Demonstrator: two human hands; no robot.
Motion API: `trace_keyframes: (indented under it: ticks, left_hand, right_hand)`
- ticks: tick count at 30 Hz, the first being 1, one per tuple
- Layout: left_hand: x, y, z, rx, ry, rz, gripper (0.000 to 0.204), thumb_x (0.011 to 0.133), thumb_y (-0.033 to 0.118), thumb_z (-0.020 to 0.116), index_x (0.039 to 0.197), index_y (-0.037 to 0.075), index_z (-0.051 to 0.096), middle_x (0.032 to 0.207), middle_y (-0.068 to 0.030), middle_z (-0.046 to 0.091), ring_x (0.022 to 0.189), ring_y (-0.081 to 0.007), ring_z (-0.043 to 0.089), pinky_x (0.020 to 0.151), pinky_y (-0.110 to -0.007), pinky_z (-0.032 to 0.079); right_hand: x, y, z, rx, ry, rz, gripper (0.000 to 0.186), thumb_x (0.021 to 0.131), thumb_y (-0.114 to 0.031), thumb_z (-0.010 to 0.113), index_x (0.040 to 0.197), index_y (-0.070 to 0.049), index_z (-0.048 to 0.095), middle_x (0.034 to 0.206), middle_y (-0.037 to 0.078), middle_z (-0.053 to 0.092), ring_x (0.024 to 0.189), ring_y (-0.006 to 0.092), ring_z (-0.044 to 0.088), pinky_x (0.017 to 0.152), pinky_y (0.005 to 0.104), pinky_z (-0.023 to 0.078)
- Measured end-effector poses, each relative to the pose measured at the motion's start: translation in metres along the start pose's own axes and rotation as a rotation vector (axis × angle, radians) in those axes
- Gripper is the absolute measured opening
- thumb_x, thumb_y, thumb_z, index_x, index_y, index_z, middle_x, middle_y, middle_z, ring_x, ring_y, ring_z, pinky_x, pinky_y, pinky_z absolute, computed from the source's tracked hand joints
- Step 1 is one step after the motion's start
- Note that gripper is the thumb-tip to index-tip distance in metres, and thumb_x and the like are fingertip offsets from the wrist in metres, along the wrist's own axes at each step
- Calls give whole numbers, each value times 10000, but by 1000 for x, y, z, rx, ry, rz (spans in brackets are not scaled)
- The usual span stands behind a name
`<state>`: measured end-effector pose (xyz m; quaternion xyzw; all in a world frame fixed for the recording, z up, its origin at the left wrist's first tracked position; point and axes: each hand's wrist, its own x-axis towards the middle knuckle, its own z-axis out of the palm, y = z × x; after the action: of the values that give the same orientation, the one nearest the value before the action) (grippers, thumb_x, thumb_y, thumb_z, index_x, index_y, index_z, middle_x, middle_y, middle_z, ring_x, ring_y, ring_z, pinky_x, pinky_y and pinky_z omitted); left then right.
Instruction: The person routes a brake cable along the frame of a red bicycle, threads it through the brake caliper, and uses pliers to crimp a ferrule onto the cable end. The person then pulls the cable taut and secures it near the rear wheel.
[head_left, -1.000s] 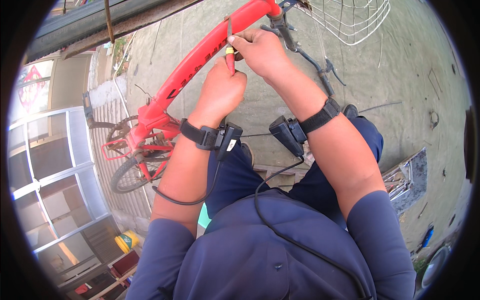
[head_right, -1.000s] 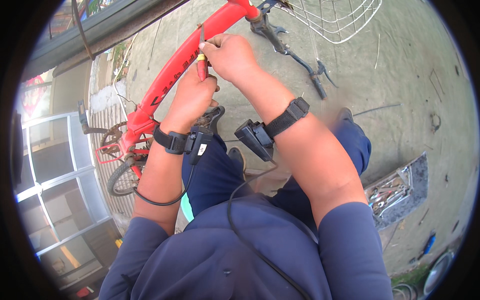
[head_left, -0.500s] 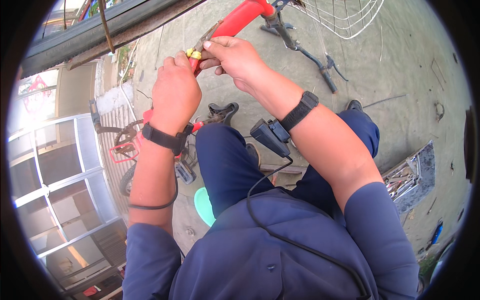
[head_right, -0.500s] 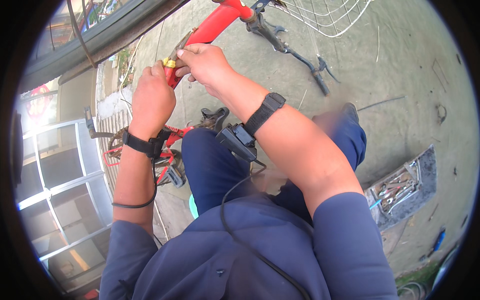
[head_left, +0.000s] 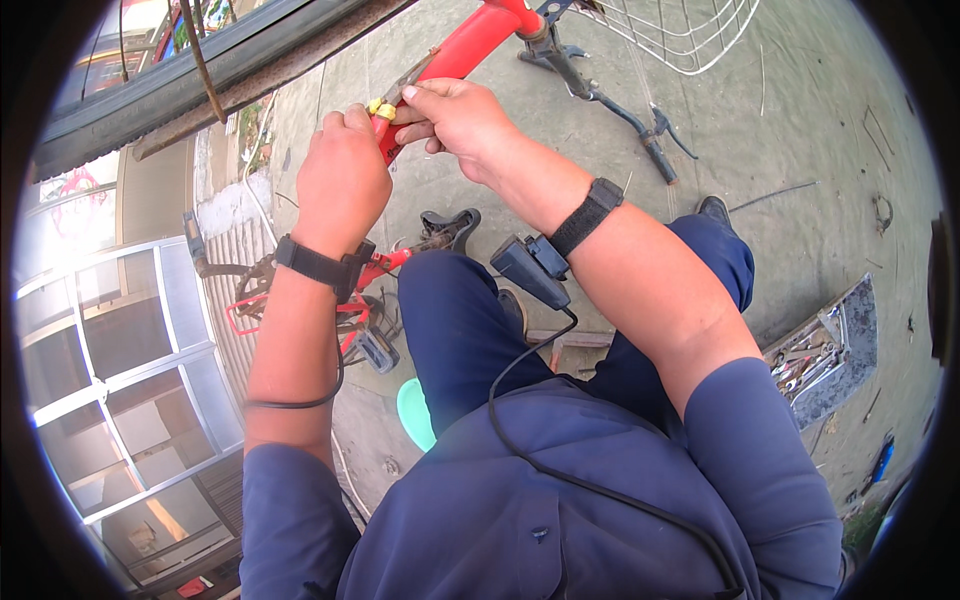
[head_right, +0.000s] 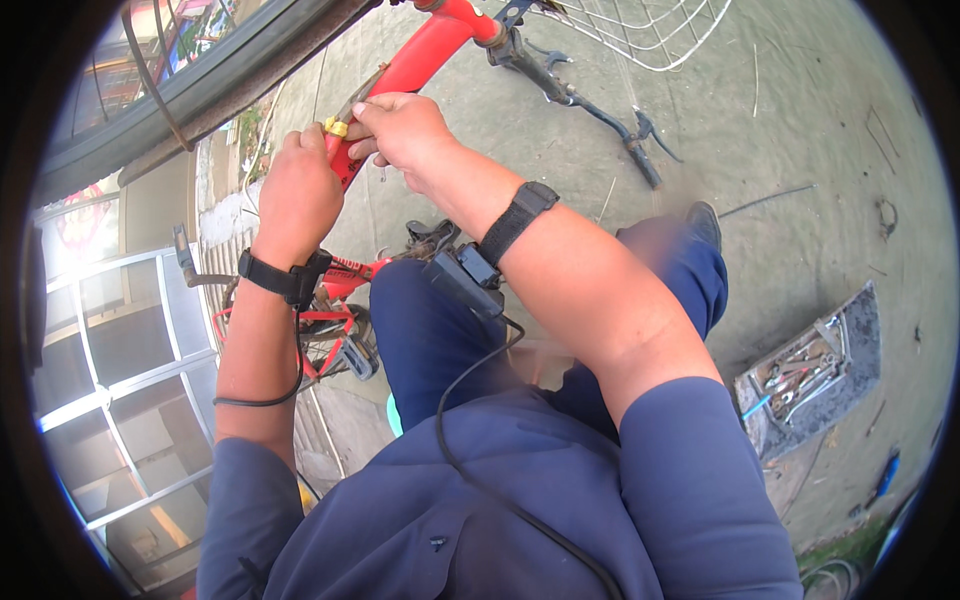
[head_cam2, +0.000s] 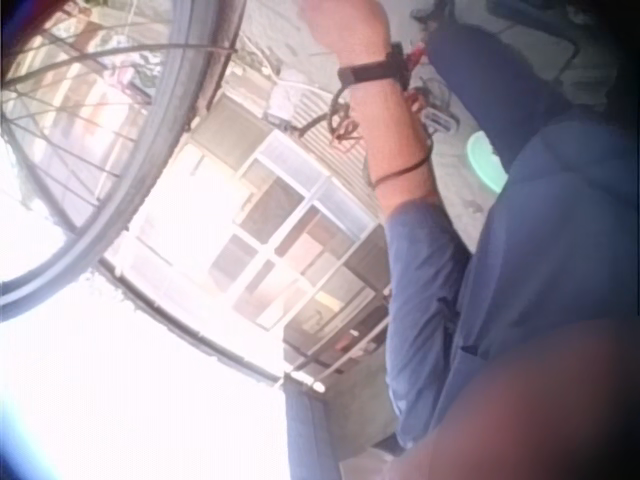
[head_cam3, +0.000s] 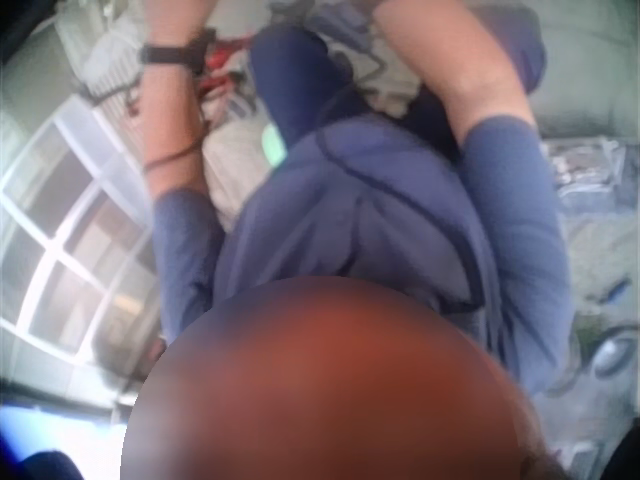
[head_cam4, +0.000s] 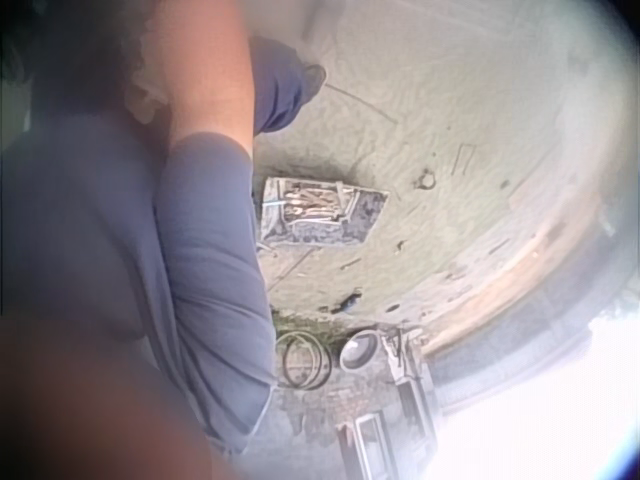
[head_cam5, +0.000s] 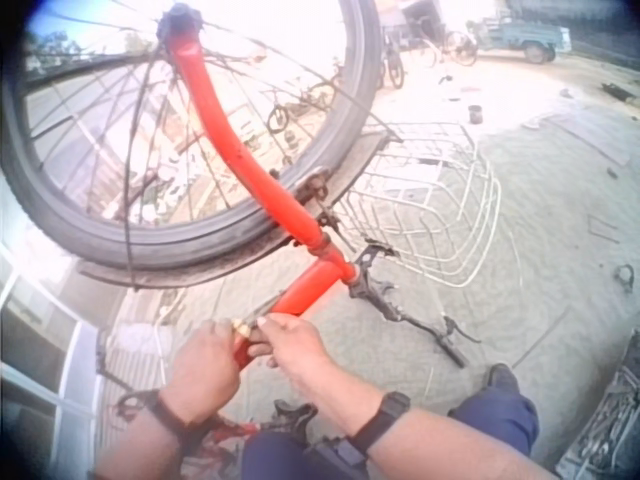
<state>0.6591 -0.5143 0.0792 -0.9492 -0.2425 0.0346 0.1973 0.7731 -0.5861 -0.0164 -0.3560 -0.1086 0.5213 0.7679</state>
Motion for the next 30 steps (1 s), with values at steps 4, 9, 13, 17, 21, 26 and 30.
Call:
trace_keyframes:
  ticks: [4, 9, 13, 17, 21, 26, 30]
  left_hand:
    - [7, -1, 2, 33, 10, 21, 243, 892, 41, 609, 1127, -5, 568, 1058, -200, 627, 951, -383, 668, 779, -466, 576]
    - [11, -6, 0, 43, 10, 59, 200, 941, 86, 587, 1124, 6, 575, 1045, -200, 639, 927, -382, 683, 751, -473, 578]
    - [15, -10, -6, -13, -46, 63, 247, 950, 95, 552, 1181, 10, 576, 1063, -220, 649, 932, -407, 684, 778, -493, 565]
    - [21, -16, -11, -90, -144, 43, 394, 885, 25, 526, 1274, 3, 584, 1106, -257, 659, 986, -456, 658, 844, -531, 537]
    - [28, -27, -13, -174, -139, 93, 332, 880, 33, 529, 1198, 0, 620, 1002, -283, 674, 959, -487, 641, 837, -538, 510]
    - [39, -40, -16, -293, -276, 127, 258, 879, 56, 553, 1120, -1, 626, 923, -266, 669, 872, -473, 633, 784, -501, 499]
    - [46, -46, -21, -474, -404, 126, 216, 892, 59, 552, 1084, -10, 626, 826, -145, 669, 744, -311, 638, 713, -410, 504]
  right_hand:
    - [2, -2, -2, 13, -2, -26, 274, 1066, -227, 542, 1158, 1, 663, 1047, 124, 767, 808, 184, 727, 580, 287, 474]
    - [2, -5, -2, 1, 6, -24, 279, 1068, -235, 541, 1155, 1, 663, 1054, 127, 765, 812, 189, 729, 582, 290, 475]
    - [1, -7, -3, -7, -12, -16, 285, 1073, -277, 560, 1163, -23, 654, 1072, 104, 761, 830, 141, 722, 623, 259, 462]
    - [1, -7, -5, -17, 24, -20, 276, 1067, -285, 574, 1141, -30, 648, 1062, 111, 760, 814, 149, 728, 620, 262, 458]
    - [3, -7, -9, -34, 46, -12, 260, 1062, -284, 585, 1125, -37, 637, 1038, 113, 758, 801, 154, 731, 604, 263, 451]
    - [3, -6, -12, -20, 44, -4, 254, 1063, -277, 585, 1125, -35, 634, 1026, 112, 753, 807, 162, 733, 598, 263, 451]
    - [4, -6, -12, -2, 56, -14, 249, 1041, -267, 595, 1078, -27, 652, 983, 99, 744, 778, 174, 719, 609, 308, 484]
